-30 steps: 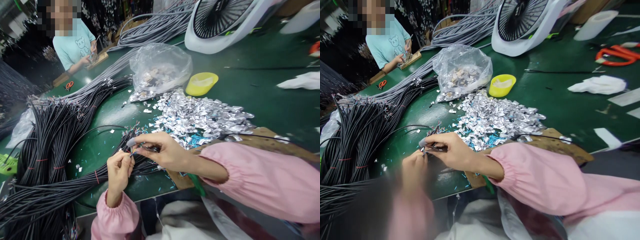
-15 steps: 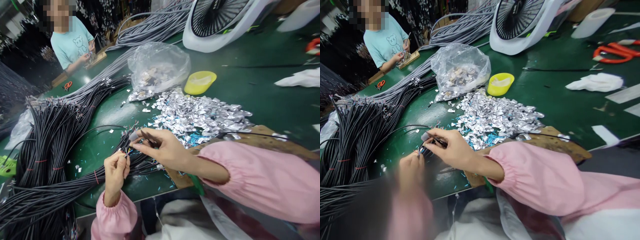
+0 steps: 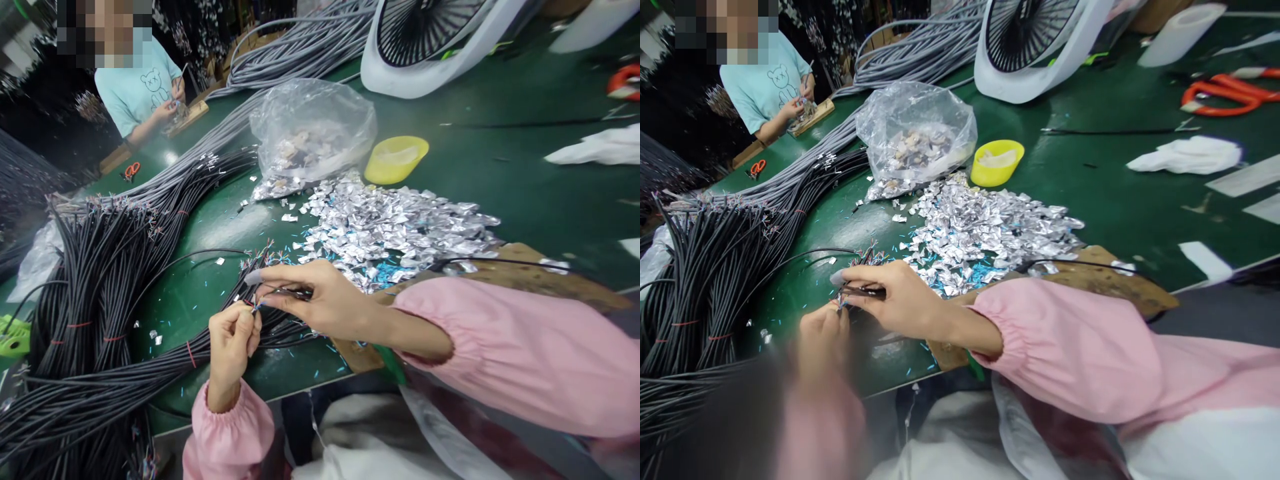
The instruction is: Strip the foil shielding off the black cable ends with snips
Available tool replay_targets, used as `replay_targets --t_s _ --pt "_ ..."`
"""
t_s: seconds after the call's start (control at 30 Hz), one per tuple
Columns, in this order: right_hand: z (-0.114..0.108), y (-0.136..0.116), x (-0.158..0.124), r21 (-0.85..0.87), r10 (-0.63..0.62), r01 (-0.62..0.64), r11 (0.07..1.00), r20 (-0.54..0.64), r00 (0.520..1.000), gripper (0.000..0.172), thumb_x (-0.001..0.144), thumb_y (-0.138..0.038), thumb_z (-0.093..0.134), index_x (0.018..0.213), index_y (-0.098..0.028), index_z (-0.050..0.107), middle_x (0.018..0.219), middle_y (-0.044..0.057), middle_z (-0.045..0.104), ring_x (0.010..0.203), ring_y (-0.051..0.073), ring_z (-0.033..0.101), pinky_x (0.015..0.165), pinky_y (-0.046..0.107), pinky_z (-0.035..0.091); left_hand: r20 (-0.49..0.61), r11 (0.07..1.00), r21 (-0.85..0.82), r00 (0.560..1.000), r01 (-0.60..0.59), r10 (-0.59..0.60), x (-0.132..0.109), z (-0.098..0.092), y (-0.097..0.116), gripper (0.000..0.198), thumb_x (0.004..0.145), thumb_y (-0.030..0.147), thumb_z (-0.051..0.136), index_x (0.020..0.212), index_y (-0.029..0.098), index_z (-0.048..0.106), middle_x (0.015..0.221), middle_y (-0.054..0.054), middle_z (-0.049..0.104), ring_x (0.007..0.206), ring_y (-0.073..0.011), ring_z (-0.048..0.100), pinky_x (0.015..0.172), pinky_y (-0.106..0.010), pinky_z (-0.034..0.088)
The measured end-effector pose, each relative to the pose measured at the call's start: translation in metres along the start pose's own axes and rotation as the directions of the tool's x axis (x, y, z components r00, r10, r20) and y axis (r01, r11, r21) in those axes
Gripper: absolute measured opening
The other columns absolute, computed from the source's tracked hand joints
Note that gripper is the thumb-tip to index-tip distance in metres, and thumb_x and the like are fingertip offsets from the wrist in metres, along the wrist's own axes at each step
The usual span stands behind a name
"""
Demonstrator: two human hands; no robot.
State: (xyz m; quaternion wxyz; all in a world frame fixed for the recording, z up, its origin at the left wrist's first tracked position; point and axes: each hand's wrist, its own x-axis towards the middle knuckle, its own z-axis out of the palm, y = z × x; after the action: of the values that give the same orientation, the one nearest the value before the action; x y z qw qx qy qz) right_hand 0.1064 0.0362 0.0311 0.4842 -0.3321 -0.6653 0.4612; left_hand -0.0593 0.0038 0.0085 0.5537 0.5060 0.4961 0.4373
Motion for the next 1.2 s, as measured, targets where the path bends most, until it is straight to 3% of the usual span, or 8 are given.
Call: replay_targets --t_s 0.17,0.37,0.53,0.8,1.2 --pt "0.003 -0.001 -0.002 -0.087 -0.069 0.071 0.994 0.024 0.997 0.028 0.076 -0.008 0.048 0.101 -0.012 0.062 0.084 0.006 0.072 0.077 0.013 0.068 0.073 0.022 0.055 -0.074 0.988 0.105 0.990 -0.110 0.118 0.000 0.003 0.000 0.041 0.083 0.044 0.057 0.056 0.012 0.055 0.051 0.003 0.044 0.037 -0.0020 0.033 0.036 -0.016 0.023" --pt "0.006 -0.002 -0.003 0.014 0.095 -0.095 0.995 -0.005 0.995 0.026 0.075 -0.015 0.051 0.098 -0.013 0.064 0.083 0.005 0.071 0.069 0.013 0.068 0.064 0.020 0.056 -0.176 0.953 0.192 0.947 -0.234 0.268 0.000 0.007 0.000 0.029 0.079 0.036 0.063 0.061 0.014 0.063 0.053 0.003 0.046 0.039 -0.0028 0.038 0.038 -0.016 0.028" --pt "0.003 -0.004 -0.002 -0.127 0.056 -0.084 0.988 -0.212 0.976 0.028 0.069 -0.015 0.055 0.095 -0.014 0.067 0.081 0.004 0.072 0.070 0.016 0.069 0.067 0.024 0.057 -0.284 0.942 0.180 0.902 -0.284 0.326 0.000 0.011 0.002 0.020 0.073 0.031 0.069 0.062 0.015 0.065 0.054 0.004 0.048 0.040 -0.0033 0.041 0.037 -0.015 0.029" --pt "0.000 -0.007 -0.004 0.000 0.061 -0.062 0.998 -0.190 0.980 0.025 0.070 -0.020 0.060 0.093 -0.015 0.069 0.080 0.005 0.073 0.070 0.017 0.070 0.069 0.025 0.059 -0.287 0.903 0.264 0.866 -0.340 0.410 0.000 0.016 -0.001 0.008 0.070 0.020 0.071 0.064 0.017 0.066 0.057 0.003 0.055 0.050 -0.0057 0.050 0.045 -0.014 0.038" --pt "0.000 -0.007 -0.005 -0.098 -0.001 -0.016 0.995 -0.176 0.984 0.020 0.069 -0.012 0.057 0.082 -0.018 0.071 0.084 0.003 0.073 0.070 0.016 0.069 0.065 0.023 0.058 -0.295 0.907 0.260 0.867 -0.332 0.402 0.001 0.019 0.002 0.008 0.067 0.019 0.072 0.062 0.016 0.067 0.056 0.002 0.056 0.050 -0.0065 0.052 0.046 -0.014 0.040"
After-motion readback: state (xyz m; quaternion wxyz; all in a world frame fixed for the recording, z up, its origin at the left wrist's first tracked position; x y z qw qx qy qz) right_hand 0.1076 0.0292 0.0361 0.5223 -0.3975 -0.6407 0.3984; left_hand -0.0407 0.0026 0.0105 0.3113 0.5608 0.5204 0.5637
